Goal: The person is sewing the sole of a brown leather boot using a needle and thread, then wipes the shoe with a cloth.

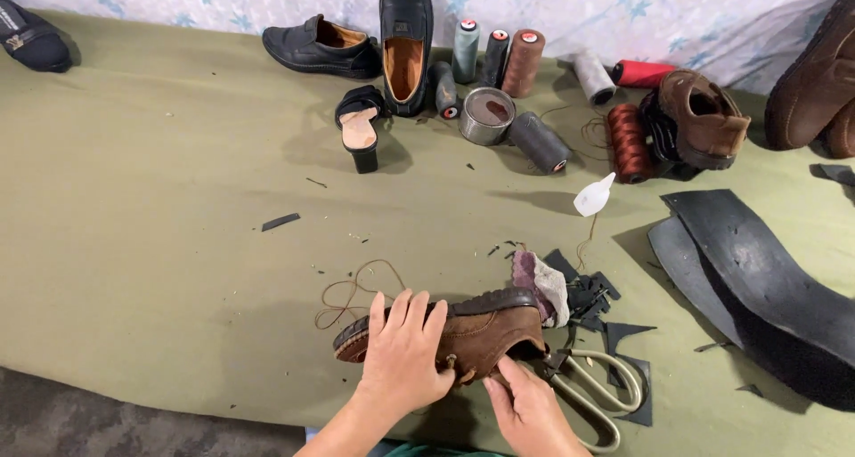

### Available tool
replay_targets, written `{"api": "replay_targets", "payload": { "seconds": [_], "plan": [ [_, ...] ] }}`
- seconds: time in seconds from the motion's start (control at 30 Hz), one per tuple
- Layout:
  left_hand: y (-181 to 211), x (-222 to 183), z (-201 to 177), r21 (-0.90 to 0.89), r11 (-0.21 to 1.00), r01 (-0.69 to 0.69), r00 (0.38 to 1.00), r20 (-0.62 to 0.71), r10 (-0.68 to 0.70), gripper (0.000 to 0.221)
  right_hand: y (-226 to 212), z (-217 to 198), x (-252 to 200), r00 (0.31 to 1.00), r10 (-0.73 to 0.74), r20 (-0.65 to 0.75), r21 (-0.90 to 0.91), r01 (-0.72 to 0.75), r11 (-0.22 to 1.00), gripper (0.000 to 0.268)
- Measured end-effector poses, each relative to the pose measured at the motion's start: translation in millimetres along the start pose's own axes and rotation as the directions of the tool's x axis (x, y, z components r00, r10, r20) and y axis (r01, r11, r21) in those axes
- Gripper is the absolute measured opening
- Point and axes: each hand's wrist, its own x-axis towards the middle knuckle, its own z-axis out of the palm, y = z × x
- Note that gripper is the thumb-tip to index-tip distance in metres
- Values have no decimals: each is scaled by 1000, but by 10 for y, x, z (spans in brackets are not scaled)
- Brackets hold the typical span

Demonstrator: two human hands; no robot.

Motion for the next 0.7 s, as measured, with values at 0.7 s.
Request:
{"api": "replay_targets", "payload": {
  "seconds": [0.7],
  "plan": [
    [-261, 328, 191, -149, 988, 44, 990, 138, -24, 37, 99, -63, 369, 988, 152, 30, -284, -138, 949, 21]
  ]
}}
